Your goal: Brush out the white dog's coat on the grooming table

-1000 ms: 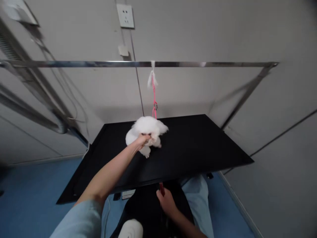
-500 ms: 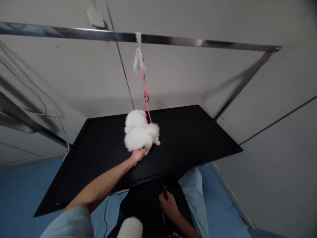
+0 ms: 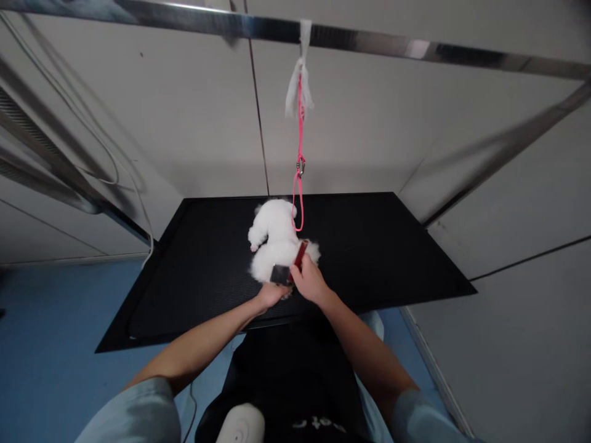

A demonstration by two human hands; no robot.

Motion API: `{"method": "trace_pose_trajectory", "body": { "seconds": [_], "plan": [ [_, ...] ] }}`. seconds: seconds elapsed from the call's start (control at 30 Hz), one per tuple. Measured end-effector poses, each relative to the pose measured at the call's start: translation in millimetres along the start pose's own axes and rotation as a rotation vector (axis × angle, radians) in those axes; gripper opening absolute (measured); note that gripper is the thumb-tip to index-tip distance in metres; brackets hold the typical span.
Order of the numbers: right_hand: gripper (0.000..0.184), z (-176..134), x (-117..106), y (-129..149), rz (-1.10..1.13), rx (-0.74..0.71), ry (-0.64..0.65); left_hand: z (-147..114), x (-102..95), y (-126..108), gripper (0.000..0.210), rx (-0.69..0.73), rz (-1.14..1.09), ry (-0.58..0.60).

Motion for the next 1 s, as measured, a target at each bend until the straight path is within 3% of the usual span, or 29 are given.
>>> {"method": "trace_pose_trajectory", "body": {
  "seconds": [0.07,0.13,0.27,0.4,0.5,0.53,0.63,0.67,0.73,0.8,0.9,1.0],
  "plan": [
    [0.017,22,-14,12,-0.044,-0.039,-0.146,-2,-0.3,5,0.033,0.041,0.046,0.004],
    [0.015,24,-21,17,-0.019,-0.095,-0.218,-4,0.4,10,0.037,0.075,0.097,0.009],
    [0.013,5,-13,15,-0.037,-0.145,-0.007,-6,5.6,15,0.034,0.043,0.121,0.036],
    [0.013,-4,-12,18,-0.071,-0.135,-0.207,-8,8.6,12,0.051,0.182,0.078,0.009],
    [0.012,-2,-3,22,-0.114,-0.156,-0.036,-6,10.7,14,0.047,0.205,0.117,0.062],
    [0.012,-1,-1,22,-0.141,-0.139,-0.032,-5,11.0,15,0.046,0.199,0.135,0.057],
    [0.013,0,0,22,-0.190,-0.139,-0.202,-3,12.2,22,0.042,0.133,0.173,0.032],
    [0.013,0,1,22,-0.199,-0.163,-0.191,-3,12.3,23,0.040,0.122,0.176,0.024],
    [0.011,-1,5,20,-0.219,-0.188,-0.048,-4,12.1,26,0.040,0.131,0.169,0.027],
    [0.011,-2,4,16,-0.208,-0.136,-0.022,-5,10.3,27,0.043,0.138,0.166,0.052],
    [0.012,-3,-6,7,-0.086,-0.112,-0.185,-9,6.2,24,0.041,0.091,0.198,0.164],
    [0.014,-5,-13,-7,0.137,-0.126,-0.154,-13,4.2,9,0.030,0.085,0.285,0.298]
  ]
}}
Point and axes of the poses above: each hand's wrist, its own z-axis towards the middle knuckle, its own x-axis out of the palm, y = z × x, the point moved 2 cm from there along z, towards the middle knuckle, and after that the axes turned 7 degrees about y, right-handed, at the moved point
